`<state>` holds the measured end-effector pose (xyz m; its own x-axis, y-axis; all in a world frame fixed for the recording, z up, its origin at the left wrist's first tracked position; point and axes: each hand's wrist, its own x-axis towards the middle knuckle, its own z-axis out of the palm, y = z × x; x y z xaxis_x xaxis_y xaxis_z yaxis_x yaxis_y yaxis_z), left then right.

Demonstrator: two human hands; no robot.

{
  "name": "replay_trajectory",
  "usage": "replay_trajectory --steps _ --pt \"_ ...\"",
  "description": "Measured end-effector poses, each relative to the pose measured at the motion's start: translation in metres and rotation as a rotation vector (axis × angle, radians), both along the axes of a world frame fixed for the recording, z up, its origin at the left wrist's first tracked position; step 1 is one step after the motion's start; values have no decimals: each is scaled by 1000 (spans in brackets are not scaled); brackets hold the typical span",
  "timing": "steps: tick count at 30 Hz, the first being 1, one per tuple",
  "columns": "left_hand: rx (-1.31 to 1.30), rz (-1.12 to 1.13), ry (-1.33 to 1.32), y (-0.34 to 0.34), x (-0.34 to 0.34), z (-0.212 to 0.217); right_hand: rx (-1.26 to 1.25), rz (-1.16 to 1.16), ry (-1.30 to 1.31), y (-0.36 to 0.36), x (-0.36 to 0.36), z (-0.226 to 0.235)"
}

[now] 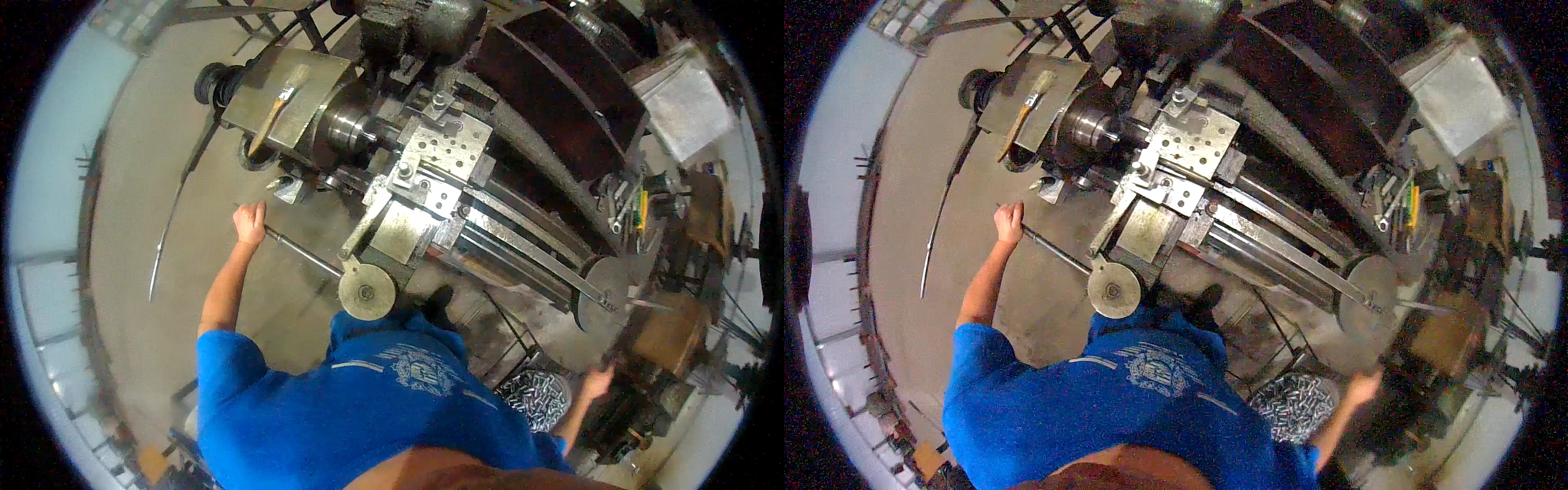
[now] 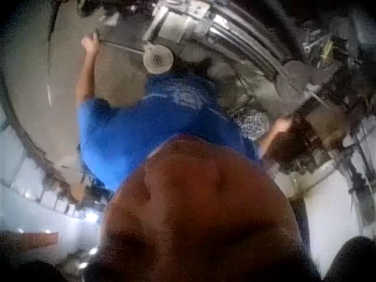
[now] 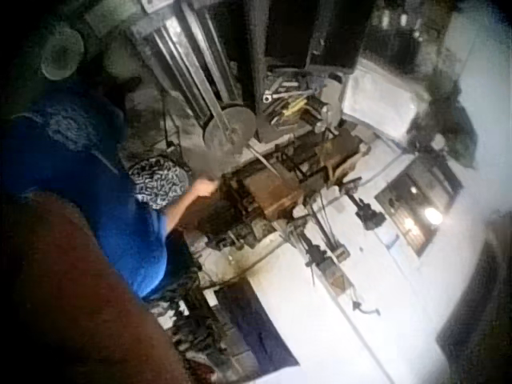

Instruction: The person operates a metal lathe, repeatedly loading small cylindrical metal pieces into the chuck, adjusting controls, and removing finished parts. The person places the finished pieces into a nearby container.

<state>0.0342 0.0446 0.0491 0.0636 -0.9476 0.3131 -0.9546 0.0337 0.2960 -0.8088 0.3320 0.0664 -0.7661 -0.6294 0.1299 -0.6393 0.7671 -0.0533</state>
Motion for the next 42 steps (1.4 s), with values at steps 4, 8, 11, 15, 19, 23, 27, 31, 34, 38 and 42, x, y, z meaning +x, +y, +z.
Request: replay_trajectory --steps 4,8,11,15,19,23,27,31,34,38,42 --pt "17 -137 71 -27 6 -8 -22 -113 -289 -8 114 2" --pt "59 -190 62 -40 2 4 -12 -153 -387 -57 207 26" --pt "60 436 766 -45 33 14 -98 106 -309 -54 225 20" --pt "-19 404 493 -40 85 -62 -171 283 -224 -33 242 4" --pt "232 -88 -74 -46 60 -105 -76 96 -354 -12 271 -2" --pt "354 -163 -335 -84 35 -74 -112 102 -405 27 284 -14" --pt "378 -229 -526 -99 45 -66 -176 43 -721 31 325 -10" --pt "393 -288 -558 -105 47 -69 -28 -12 -720 43 343 -26" --pt "417 -295 -529 -103 43 -70 -63 -46 -750 42 364 -5" --pt "474 -317 -468 -104 47 -88 -62 32 -586 66 362 -26" --pt "367 -227 -285 -100 44 -108 -98 -115 -770 54 376 -6"
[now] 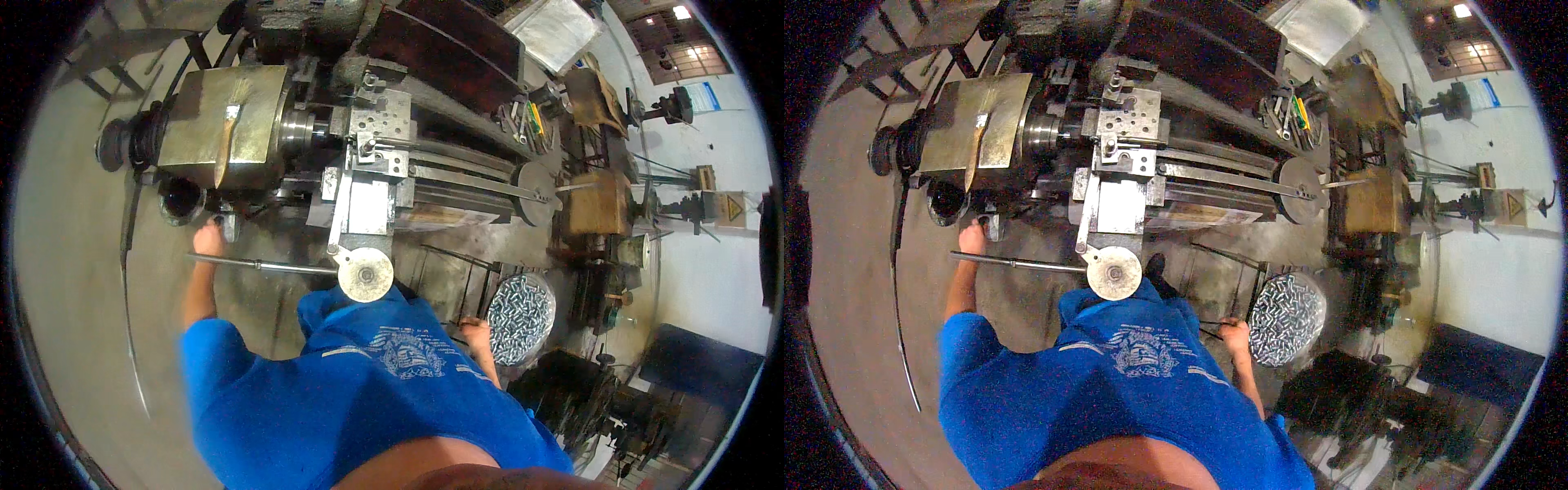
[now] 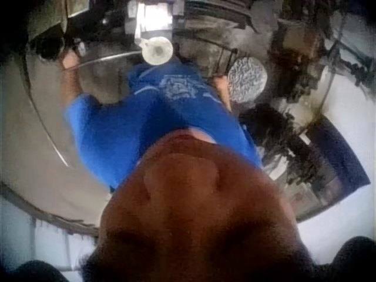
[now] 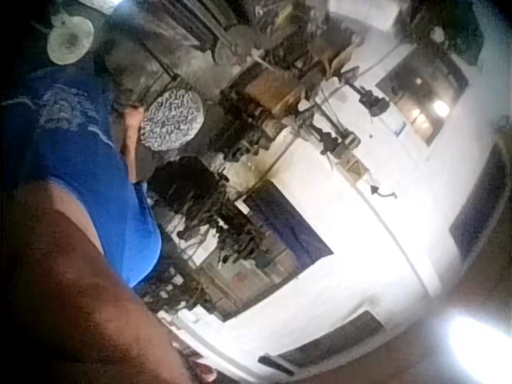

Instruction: The person operates a metal lathe, repeatedly loading small cylindrical metal pieces into the chuck, adjusting controls, and removing finished parts. The person places the finished pieces into a nearby container.

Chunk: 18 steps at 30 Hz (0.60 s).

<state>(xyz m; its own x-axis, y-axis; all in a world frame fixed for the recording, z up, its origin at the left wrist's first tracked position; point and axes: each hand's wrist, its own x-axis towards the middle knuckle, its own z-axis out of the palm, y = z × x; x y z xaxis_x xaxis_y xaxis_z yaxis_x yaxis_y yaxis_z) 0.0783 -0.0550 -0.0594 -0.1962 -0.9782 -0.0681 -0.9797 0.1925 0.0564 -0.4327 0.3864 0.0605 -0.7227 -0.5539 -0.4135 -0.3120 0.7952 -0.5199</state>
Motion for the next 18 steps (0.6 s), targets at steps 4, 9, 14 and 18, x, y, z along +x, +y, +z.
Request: replay_trajectory --steps 4,9,14,18 --pt "-205 492 243 10 -47 -34 5 106 141 11 -11 -24" --pt "-177 286 317 7 -25 -50 -49 158 161 5 -56 -31" --pt "-27 86 106 7 6 -25 -49 449 403 -131 -50 65" --pt "114 266 224 17 -8 -5 -332 541 377 -251 -21 132"
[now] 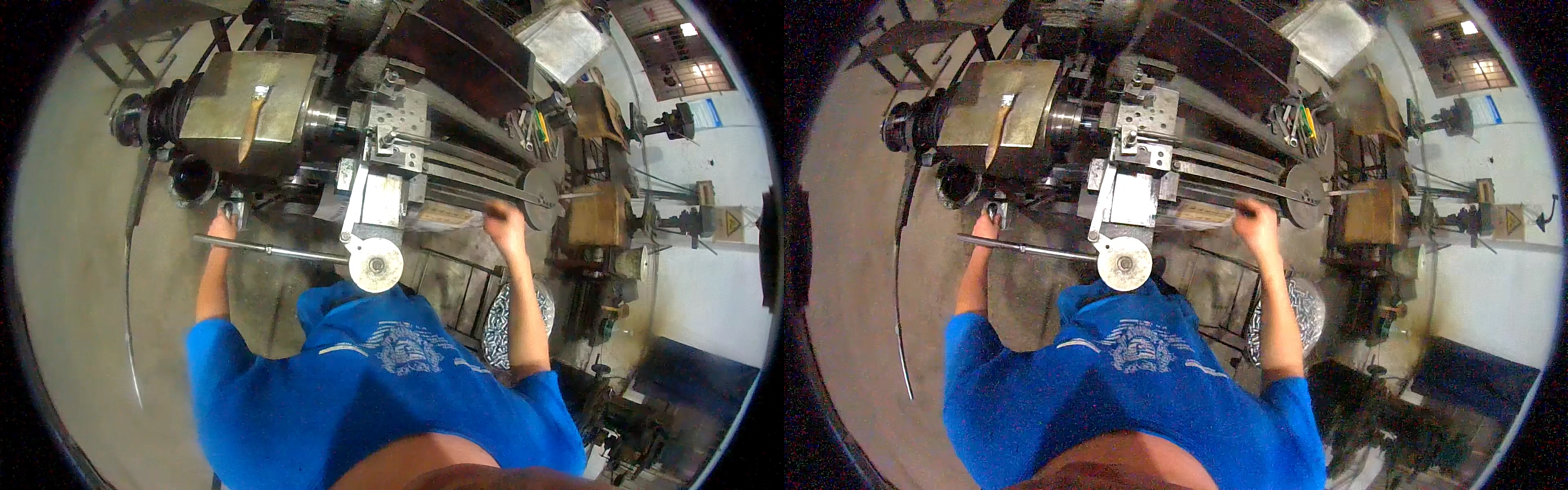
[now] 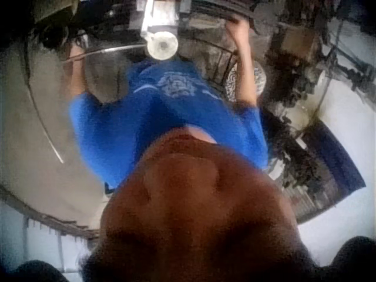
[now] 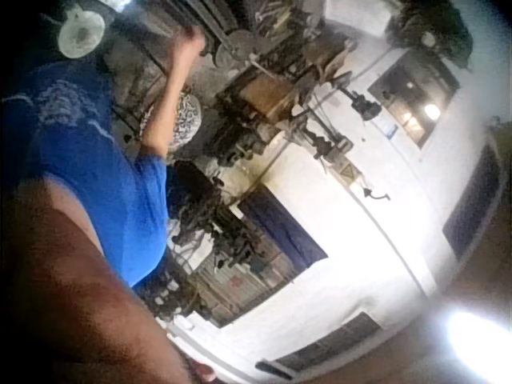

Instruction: The person operates a metal lathe, repeatedly loading small cylindrical metal pieces into the chuck, adjusting controls, and removing finished parts. The person places the finished pieces into a nearby container.

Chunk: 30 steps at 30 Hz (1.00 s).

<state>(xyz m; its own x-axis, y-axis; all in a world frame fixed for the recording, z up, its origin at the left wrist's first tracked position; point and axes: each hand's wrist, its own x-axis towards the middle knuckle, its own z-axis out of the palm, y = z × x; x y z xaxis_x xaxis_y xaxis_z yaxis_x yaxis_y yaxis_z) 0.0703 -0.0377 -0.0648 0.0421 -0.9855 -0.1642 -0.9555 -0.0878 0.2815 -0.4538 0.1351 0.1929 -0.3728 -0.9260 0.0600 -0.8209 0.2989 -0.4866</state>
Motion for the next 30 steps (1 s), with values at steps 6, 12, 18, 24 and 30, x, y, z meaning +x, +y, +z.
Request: replay_trajectory --steps 6,12,18,24,30 --pt "29 -146 266 31 85 14 -190 429 -218 -131 99 55" --pt "-584 263 333 79 152 200 -242 894 41 -212 152 22" --pt "-156 777 -26 208 258 173 75 926 -1 -237 162 8" --pt "-290 937 -158 232 147 171 118 833 29 -227 160 19" --pt "-262 1098 -193 248 74 196 90 885 59 -244 163 5"
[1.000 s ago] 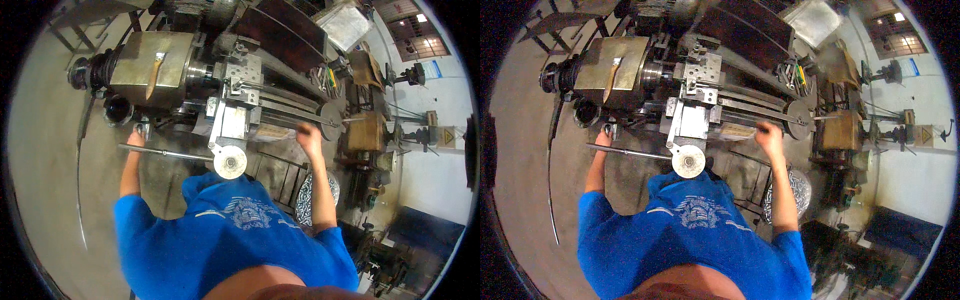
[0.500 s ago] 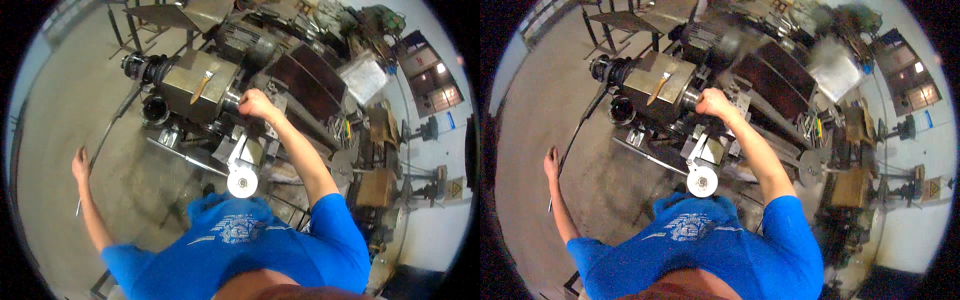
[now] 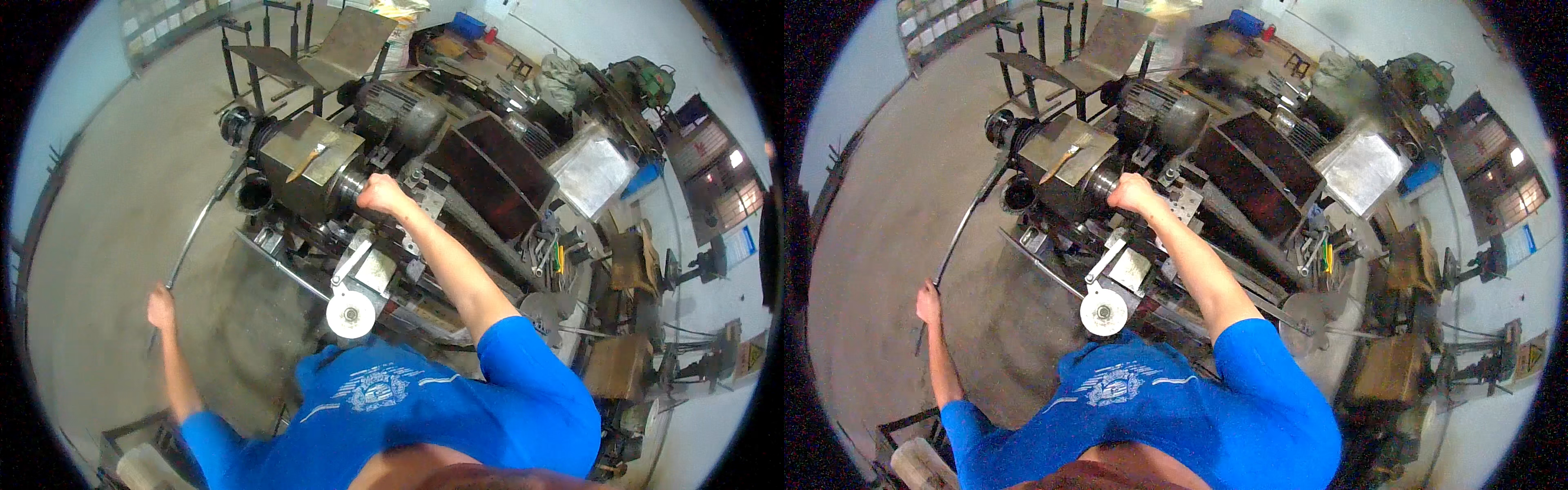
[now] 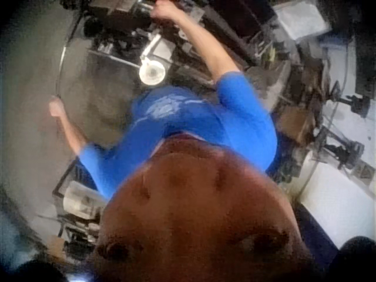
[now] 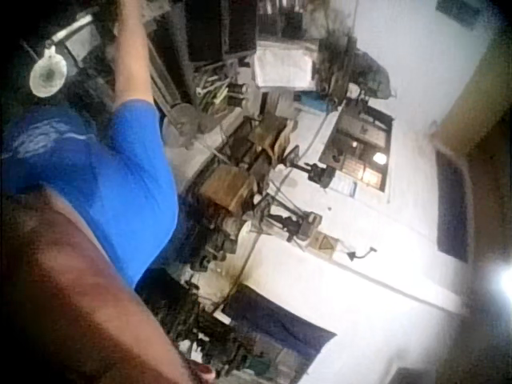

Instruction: The person operates a metal lathe, repeatedly loading small cylindrical metal pieces into the chuck, adjusting controls, and removing finished parts. The person places the finished pieces into a nearby container.

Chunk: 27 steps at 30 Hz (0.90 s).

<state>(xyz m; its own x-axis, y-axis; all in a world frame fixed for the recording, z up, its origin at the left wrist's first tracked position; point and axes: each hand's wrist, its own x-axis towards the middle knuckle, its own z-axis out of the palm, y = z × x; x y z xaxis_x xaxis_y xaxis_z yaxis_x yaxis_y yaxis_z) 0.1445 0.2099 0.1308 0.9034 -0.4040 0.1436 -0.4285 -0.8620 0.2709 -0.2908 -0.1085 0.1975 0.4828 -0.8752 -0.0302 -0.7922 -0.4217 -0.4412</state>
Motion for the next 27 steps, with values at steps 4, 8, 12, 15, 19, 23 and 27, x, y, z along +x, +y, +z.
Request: replay_trajectory --steps 4,8,12,15,19,23,27 --pt "-43 -26 91 12 -62 -6 60 -56 87 9 -3 14" --pt "15 -47 138 20 -38 -8 1 -90 63 12 -1 21" --pt "205 -294 45 12 -68 32 25 -30 -452 48 -31 57" --pt "-235 -686 11 -35 -140 81 33 188 -645 83 -49 68" --pt "-524 -1146 960 -107 -243 115 -309 446 -561 135 -49 71" --pt "-469 -1347 1229 -139 -310 119 -347 509 -463 159 -58 74" --pt "-502 -1263 1792 -149 -334 93 -361 304 -543 173 -69 69"
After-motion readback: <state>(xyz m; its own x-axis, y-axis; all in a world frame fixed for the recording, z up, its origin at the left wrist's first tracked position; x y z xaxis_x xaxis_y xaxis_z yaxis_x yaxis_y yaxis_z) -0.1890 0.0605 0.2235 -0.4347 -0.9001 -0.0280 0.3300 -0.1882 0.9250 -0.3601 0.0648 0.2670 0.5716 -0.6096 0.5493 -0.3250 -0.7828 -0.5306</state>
